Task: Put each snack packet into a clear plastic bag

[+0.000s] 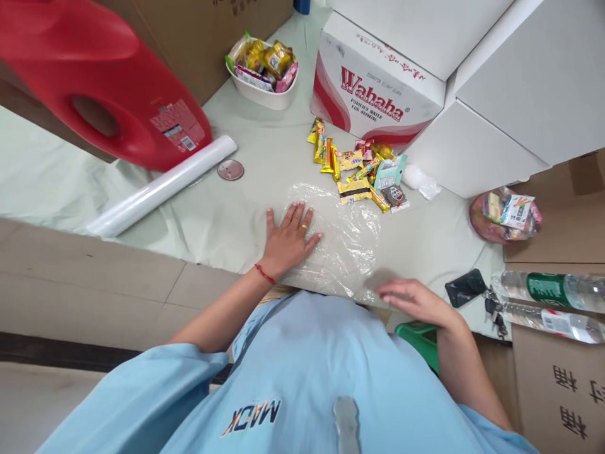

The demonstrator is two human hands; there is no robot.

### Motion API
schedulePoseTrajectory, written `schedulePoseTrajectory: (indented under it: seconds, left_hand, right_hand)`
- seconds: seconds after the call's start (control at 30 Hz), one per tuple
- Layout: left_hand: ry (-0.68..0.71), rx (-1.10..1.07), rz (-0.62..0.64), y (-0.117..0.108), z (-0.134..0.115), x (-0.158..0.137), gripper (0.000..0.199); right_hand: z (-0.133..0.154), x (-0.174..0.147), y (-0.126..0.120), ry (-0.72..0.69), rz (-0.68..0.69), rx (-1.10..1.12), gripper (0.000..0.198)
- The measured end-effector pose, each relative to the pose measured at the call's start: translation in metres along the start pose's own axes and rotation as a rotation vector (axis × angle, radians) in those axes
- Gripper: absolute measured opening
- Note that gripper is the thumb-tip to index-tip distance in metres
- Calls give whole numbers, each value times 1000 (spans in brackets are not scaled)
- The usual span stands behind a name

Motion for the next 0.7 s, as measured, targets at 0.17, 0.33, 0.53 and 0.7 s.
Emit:
schedulePoseTrajectory:
  seconds: [0.17, 0.33, 0.53, 0.7]
  left_hand:
    - [3, 12, 15, -2, -2, 2, 69]
    - [75, 1, 79, -5, 6, 0, 64]
    - [98, 9, 57, -8, 14, -6, 62]
    - [105, 21, 63, -7, 9, -5, 62]
  right_hand:
    - [-15, 60, -12, 73, -587, -308, 50]
    - [-53, 96, 8, 185, -443, -582, 61]
    - [-81, 54, 8, 157, -494, -493, 55]
    - [-104, 44, -42, 144, -666, -92, 44]
Point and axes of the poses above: each hand's wrist, its own x-axis towards the middle knuckle, its own y-axis out of the palm, z = x × y, the point moved 5 cm from there along x, towards the middle knuckle, and after that the axes turned 3 degrees about z, right-handed, at the moved point
